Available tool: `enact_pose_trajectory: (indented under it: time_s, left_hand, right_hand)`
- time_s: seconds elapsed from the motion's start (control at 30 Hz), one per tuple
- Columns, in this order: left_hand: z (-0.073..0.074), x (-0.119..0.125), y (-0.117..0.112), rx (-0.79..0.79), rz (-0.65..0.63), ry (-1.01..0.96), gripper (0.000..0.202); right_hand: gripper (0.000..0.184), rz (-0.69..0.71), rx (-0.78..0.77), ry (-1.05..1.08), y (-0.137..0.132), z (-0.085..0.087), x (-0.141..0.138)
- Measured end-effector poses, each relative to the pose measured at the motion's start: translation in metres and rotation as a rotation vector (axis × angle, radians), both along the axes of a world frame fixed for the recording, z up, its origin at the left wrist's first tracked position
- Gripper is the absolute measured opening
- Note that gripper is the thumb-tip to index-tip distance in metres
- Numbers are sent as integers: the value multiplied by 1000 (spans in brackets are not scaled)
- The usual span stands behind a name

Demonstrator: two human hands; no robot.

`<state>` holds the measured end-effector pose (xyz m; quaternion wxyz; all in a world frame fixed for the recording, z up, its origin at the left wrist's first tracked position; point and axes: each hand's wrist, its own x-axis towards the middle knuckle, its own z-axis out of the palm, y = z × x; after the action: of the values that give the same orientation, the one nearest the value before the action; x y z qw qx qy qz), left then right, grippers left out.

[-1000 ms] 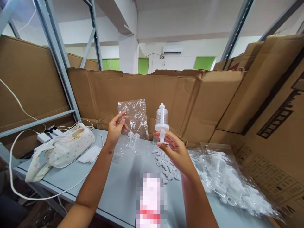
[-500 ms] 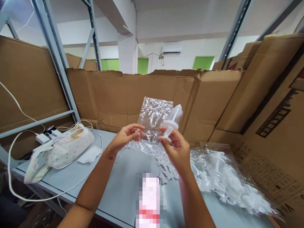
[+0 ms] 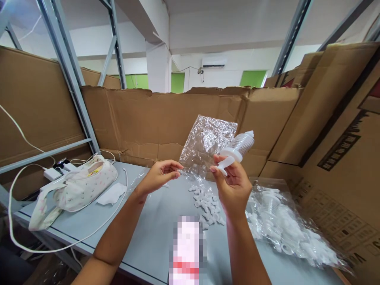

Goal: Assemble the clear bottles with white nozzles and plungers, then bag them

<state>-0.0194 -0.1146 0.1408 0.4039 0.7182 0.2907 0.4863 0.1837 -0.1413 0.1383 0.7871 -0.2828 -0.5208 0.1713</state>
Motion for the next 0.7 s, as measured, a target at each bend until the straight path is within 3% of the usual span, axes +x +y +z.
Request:
enact_pose_trajectory:
  time_s: [0.2,0.33,0.47,0.57,0.7]
  left_hand:
    - [-2,5,1,141,121,18,8]
    - [0,1,1,308,170,53,13]
    - [4,-7,1,455,63,107,14]
    - [5,-9,-2,417,-16,143,13]
    - [5,-5,-5,239,-69,87,16]
  right_hand:
    - [30,8,-5,39,3,-1,2]
    - [31,-41,29,84,8,0,4]
    - [30,-112,86,210,14,3,11]
    - [28,-98,86,251,17,4,13]
    - [28,-72,75,270,20,1,10]
